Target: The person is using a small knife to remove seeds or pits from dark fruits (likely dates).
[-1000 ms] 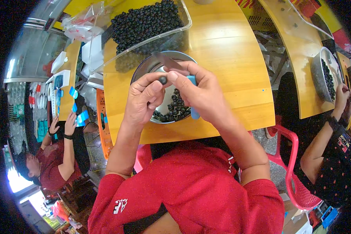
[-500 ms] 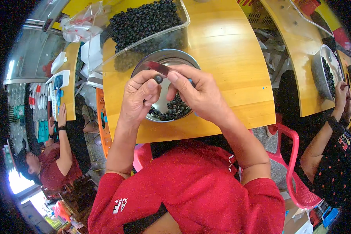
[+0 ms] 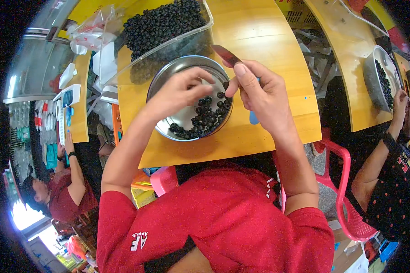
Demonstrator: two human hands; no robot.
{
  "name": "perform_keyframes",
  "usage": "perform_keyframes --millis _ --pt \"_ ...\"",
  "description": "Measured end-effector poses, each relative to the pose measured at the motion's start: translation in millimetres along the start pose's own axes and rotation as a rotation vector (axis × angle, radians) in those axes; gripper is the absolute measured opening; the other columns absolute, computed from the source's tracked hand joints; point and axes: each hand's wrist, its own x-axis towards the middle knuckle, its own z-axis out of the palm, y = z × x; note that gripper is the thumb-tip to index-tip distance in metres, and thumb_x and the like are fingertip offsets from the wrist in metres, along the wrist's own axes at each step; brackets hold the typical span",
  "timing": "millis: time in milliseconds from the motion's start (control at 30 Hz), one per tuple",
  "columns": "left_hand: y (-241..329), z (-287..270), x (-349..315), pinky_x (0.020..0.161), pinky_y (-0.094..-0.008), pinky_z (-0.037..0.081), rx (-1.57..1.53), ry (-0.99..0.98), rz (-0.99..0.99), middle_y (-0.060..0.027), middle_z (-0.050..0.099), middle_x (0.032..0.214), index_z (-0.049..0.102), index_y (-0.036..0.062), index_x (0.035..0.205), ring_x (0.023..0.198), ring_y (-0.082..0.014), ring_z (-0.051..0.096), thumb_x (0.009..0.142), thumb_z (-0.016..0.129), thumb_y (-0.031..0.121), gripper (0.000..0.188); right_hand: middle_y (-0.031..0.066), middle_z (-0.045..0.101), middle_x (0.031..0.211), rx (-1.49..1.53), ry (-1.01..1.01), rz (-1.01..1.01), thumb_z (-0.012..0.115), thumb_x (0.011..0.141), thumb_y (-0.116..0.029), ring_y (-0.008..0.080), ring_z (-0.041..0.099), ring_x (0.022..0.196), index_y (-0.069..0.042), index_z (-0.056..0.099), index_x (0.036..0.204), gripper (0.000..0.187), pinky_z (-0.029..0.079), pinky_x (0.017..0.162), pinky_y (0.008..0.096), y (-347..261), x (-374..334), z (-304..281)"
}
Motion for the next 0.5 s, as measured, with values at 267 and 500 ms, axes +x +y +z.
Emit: perform_keyframes --millis 267,500 --pt "-7 17 14 0.067 -0.0473 0.049 1.02 -0.032 0.384 -0.0172 0.066 0.08 0.06 0.0041 0.096 0.079 -0.0366 0.064 0.08 0.064 0.015 0.019 0.0015 0.06 0.068 -0.014 -0.007 -0.003 0.048 0.1 -0.024 -0.0001 0.035 0.045 0.0 0.061 0.117 0.033 0.027 0.042 0.0161 2 -3 -2" --pt "22 6 -18 0.065 -0.0306 0.049 0.589 0.05 0.394 -0.011 0.066 0.083 0.06 0.0017 0.1 0.073 -0.0184 0.064 0.082 0.067 0.009 0.021 0.0 0.062 0.072 -0.06 0.025 0.012 0.06 0.093 -0.024 -0.0001 0.04 0.05 0.001 0.061 0.115 0.034 0.031 0.044 0.0165 6 -1 11"
